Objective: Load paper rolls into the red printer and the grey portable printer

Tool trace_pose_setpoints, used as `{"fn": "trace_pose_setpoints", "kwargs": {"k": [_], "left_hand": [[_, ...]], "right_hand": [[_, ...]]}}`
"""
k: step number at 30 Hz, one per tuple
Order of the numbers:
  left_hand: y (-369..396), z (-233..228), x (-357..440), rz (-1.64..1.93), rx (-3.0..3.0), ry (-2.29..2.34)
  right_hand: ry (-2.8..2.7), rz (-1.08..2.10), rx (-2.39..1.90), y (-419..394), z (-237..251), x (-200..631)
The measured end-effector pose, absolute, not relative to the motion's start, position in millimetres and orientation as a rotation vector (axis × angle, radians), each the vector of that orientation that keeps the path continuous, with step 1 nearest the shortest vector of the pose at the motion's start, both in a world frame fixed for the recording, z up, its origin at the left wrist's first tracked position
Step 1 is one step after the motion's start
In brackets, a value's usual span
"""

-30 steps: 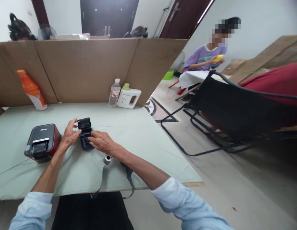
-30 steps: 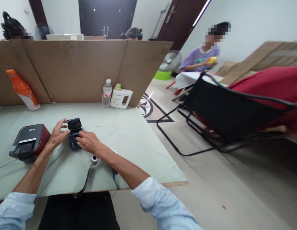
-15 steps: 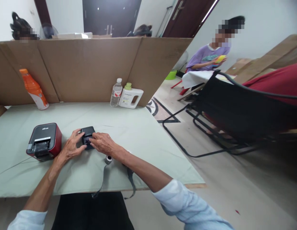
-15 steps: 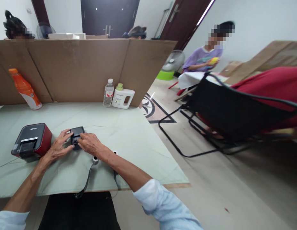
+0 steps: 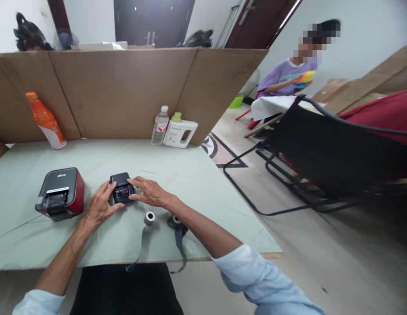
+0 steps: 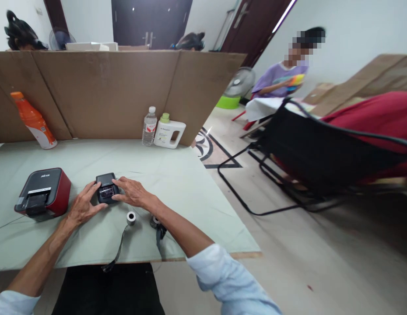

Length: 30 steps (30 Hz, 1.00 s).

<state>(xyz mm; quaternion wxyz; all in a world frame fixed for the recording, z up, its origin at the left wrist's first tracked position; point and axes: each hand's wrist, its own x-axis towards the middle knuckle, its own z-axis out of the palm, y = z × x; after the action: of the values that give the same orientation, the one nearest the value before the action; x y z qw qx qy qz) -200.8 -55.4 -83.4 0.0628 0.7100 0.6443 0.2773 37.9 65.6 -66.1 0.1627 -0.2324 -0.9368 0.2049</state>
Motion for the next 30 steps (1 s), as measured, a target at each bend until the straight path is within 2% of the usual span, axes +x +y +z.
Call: {"fn": "trace_pose_setpoints", "kwargs": {"k": [7, 14, 21, 30], "left_hand": [[-57, -78, -195, 0.749, 2.188, 2.041], [-56, -79, -193, 0.728, 2.175, 2.047], [-46, -80, -199, 0.747, 2.23, 1.986], [28, -67, -119, 0.671, 2.365, 1.661]], "right_hand": [[-2.681, 0.631, -0.678, 68, -74, 37], [-2.507, 0.943, -0.8, 59, -63, 31], [-2.371, 1.193, -0.732, 66, -54, 27], [-2.041, 1.172, -0.797, 79, -48, 124]]}}
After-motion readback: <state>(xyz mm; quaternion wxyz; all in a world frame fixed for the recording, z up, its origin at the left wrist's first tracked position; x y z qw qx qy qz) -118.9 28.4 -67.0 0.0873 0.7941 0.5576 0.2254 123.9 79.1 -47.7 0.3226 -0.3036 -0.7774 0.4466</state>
